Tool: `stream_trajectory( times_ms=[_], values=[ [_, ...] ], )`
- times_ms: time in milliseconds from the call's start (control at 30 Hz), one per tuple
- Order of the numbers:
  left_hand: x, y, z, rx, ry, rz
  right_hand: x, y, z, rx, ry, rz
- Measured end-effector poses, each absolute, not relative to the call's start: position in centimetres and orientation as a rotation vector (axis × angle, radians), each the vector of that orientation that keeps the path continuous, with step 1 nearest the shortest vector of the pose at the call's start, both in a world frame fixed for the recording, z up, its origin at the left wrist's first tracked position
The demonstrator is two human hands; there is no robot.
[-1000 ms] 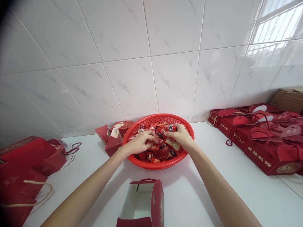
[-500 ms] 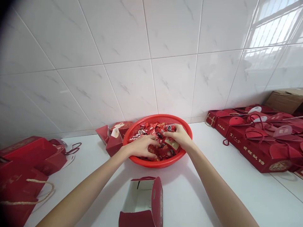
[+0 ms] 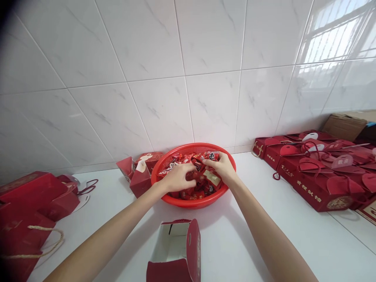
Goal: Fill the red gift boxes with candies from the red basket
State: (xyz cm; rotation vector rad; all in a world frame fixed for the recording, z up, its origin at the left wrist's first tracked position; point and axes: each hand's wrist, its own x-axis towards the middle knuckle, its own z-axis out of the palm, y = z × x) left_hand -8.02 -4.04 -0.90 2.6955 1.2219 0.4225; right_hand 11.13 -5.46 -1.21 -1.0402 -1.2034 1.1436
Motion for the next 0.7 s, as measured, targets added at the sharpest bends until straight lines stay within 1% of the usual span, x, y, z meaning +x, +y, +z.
stream_trajectory(
  times_ms=[67,167,300,367,433,467,533,600,633,700],
  values=[
    [-8.1,-4.0,-0.7,2.706,1.403,0.531,11.2,-5.4,-1.2,-1.019,-1.172,1.116],
    [-8.2,-4.0,-0.5,2.651,1.568,0.573,11.2,-5.2,-1.3,-1.015,-1.145,1.093],
    [-8.1,-4.1,-0.3,2.534,1.661,0.529,11.2,-5.1,-1.3,-1.018,-1.114,1.069],
    [-8.1,-4.2,-0.2,2.518,1.649,0.572,11.2,-5.1,-1.3,-1.016,-1.1,1.053],
    [-8.0,-4.2,-0.2,2.549,1.51,0.606,11.3,-5.1,-1.2,-1.015,-1.084,1.033],
    [-7.9,-4.3,-0.3,2.573,1.377,0.563,11.3,-5.1,-1.2,-1.019,-1.077,1.023],
    [-7.5,-4.3,-0.5,2.6,1.052,0.334,11.3,-5.2,-1.1,-1.039,-1.065,1.009],
    [-6.9,-4.3,-0.7,2.611,0.837,0.073,11.4,-5.3,-1.0,-1.063,-1.057,1.008],
    [-6.7,-4.2,-0.7,2.629,0.807,-0.002,11.4,-5.3,-1.0,-1.064,-1.048,1.011],
    [-6.2,-3.8,-0.7,2.694,0.853,-0.015,11.3,-5.2,-1.1,-1.046,-1.032,1.021]
  ],
)
